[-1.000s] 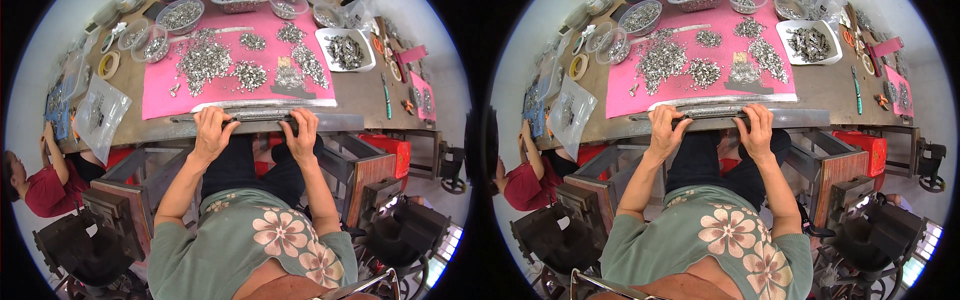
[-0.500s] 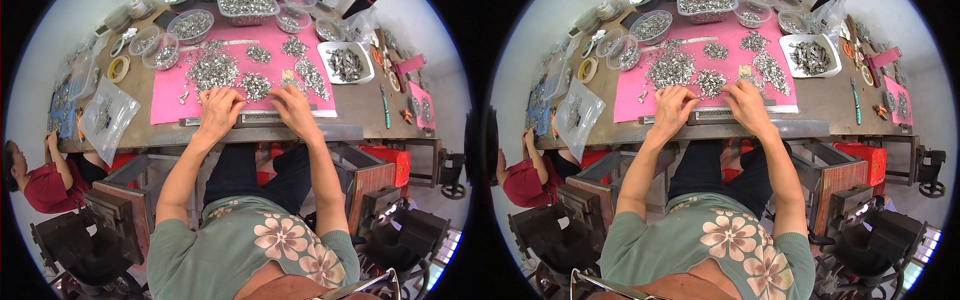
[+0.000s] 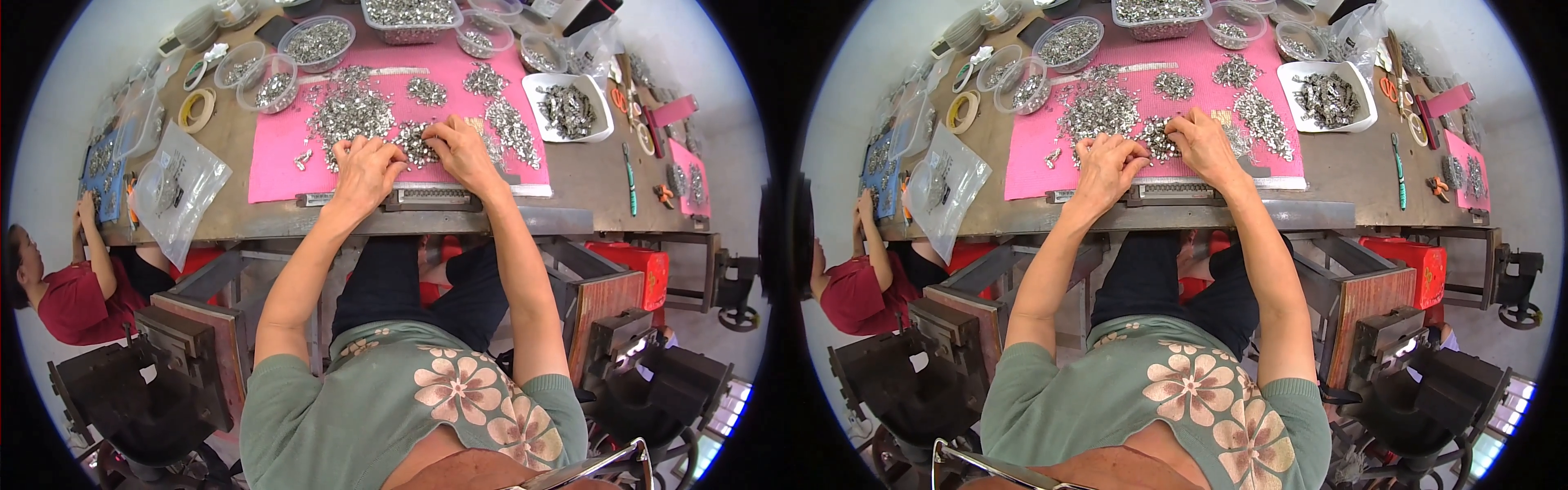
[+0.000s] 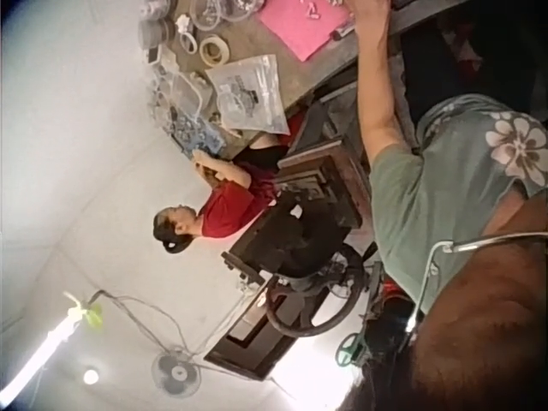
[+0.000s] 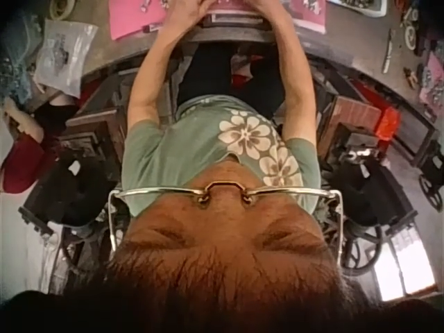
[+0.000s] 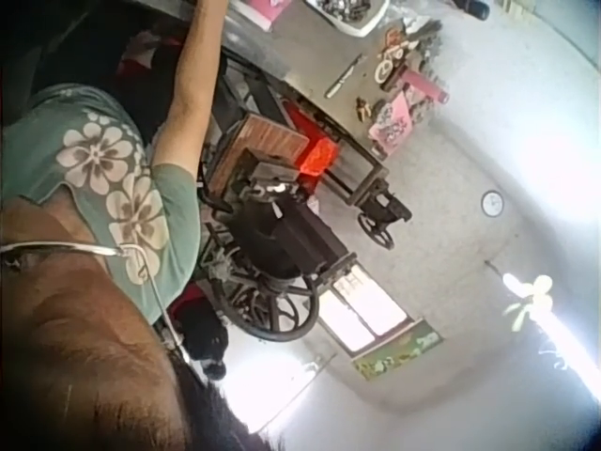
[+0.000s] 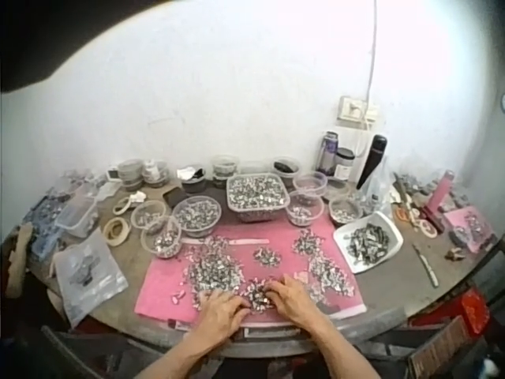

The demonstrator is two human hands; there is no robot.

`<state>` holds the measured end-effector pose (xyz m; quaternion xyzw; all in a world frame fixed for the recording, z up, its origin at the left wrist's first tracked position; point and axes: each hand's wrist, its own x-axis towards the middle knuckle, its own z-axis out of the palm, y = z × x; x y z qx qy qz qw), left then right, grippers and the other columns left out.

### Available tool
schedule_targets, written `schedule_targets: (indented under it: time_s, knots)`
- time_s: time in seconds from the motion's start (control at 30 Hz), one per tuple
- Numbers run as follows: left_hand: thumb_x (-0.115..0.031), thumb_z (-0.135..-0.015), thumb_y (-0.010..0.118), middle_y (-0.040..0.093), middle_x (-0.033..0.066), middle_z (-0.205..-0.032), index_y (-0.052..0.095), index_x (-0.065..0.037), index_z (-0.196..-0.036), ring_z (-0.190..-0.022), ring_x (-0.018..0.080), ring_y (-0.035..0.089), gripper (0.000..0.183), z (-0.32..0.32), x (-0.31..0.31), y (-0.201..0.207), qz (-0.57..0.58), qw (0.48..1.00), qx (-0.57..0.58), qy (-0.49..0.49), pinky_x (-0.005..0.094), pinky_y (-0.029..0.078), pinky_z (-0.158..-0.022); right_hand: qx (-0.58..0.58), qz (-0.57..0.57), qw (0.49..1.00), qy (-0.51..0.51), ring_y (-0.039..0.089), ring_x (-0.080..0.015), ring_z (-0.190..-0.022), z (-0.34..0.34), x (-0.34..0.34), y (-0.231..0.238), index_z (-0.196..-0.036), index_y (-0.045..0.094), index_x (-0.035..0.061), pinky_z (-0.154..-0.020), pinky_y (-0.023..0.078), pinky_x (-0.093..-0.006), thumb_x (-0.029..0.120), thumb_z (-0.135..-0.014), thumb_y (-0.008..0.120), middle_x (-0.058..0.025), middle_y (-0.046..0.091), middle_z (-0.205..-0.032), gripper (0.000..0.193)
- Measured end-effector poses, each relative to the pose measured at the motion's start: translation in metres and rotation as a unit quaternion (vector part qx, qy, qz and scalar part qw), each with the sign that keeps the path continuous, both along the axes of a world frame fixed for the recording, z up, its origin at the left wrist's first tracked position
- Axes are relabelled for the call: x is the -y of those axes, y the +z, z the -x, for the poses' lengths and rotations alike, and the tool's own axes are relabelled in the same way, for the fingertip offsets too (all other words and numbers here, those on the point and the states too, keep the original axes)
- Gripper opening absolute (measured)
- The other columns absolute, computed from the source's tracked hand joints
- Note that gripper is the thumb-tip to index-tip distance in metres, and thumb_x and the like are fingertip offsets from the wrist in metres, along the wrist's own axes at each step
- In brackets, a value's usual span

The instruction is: The person sorts small metal parts from plastic containers into a metal jig, then uses a manual press machine to press the components, and finally trims them with pliers.

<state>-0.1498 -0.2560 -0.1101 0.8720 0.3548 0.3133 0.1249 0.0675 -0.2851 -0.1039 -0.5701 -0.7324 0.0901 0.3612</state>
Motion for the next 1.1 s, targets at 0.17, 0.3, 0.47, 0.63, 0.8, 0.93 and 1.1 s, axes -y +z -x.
schedule_targets:
  time_s: [0.17,0.3,0.47,0.63,0.8,0.93,1.1]
  knots:
    - [-0.024,-0.087,0.075,0.062,0.0,-0.082,0.073,-0.013,-0.09,-0.086,0.0207,0.056,0.011,0.007,0.002,0.003,0.03,0.999,0.001,-0.015,0.0435,0.031,-0.091,-0.006,-0.02,1.0,-0.014,0.06,-0.0309,-0.079,-0.003,0.03,0.005,-0.101,0.071,0.0047,-0.07,0.048,-0.0416,0.004,-0.088,0.069,-0.0126,0.057,-0.085,0.013]
    - [-0.024,-0.088,0.075,0.063,0.0002,-0.083,0.073,-0.013,-0.089,-0.087,0.0207,0.056,0.012,0.004,0.005,0.006,0.037,0.999,-0.003,-0.013,0.0438,0.031,-0.092,0.027,-0.033,0.999,0.004,0.06,-0.0312,-0.082,0.005,0.038,0.001,-0.102,0.071,0.0047,-0.073,0.047,-0.0418,0.003,-0.089,0.067,-0.0117,0.058,-0.087,0.014]
    - [-0.025,-0.088,0.075,0.063,0.0006,-0.083,0.074,-0.013,-0.09,-0.089,0.021,0.056,0.013,0.004,0.006,0.003,0.045,0.999,-0.006,-0.011,0.0447,0.031,-0.094,0.064,-0.017,0.998,-0.009,0.06,-0.0317,-0.086,0.012,0.048,0.005,-0.101,0.07,0.0059,-0.079,0.046,-0.0417,0.004,-0.089,0.067,-0.0109,0.058,-0.086,0.012]
    - [-0.025,-0.087,0.075,0.063,0.0006,-0.084,0.074,-0.013,-0.091,-0.09,0.0209,0.057,0.012,0.002,0.007,0.004,0.045,0.999,-0.005,-0.012,0.0449,0.03,-0.095,0.034,0.017,0.999,0.006,0.06,-0.0314,-0.09,0.006,0.055,0.011,-0.098,0.069,0.0056,-0.082,0.046,-0.0418,0.005,-0.088,0.067,-0.0113,0.057,-0.089,0.01]
    - [-0.024,-0.087,0.075,0.063,0.0004,-0.084,0.074,-0.013,-0.09,-0.091,0.0206,0.057,0.012,0.004,0.008,0.006,0.04,0.998,-0.016,-0.05,0.0445,0.03,-0.096,-0.01,0.002,1.0,-0.028,0.06,-0.0301,-0.076,0.002,0.054,0.006,-0.097,0.07,0.0027,-0.069,0.048,-0.0392,0.0,-0.088,0.067,-0.0115,0.058,-0.084,0.01]
    - [-0.023,-0.087,0.076,0.063,0.0,-0.084,0.074,-0.013,-0.091,-0.091,0.0202,0.057,0.011,0.013,0.004,0.006,0.061,0.998,0.006,-0.027,0.0444,0.03,-0.096,-0.02,0.012,0.999,-0.046,0.06,-0.0293,-0.075,-0.001,0.054,0.005,-0.096,0.071,0.0024,-0.068,0.048,-0.0388,0.001,-0.087,0.069,-0.0113,0.059,-0.084,0.009]
    - [-0.023,-0.087,0.076,0.064,0.0003,-0.085,0.074,-0.013,-0.09,-0.091,0.0202,0.057,0.011,0.007,0.009,0.006,0.068,0.997,0.005,-0.027,0.0441,0.03,-0.096,-0.001,-0.006,0.999,-0.054,0.06,-0.0262,-0.07,0.002,0.051,0.0,-0.096,0.072,0.0027,-0.065,0.047,-0.0376,0.001,-0.086,0.072,-0.01,0.059,-0.082,0.01]
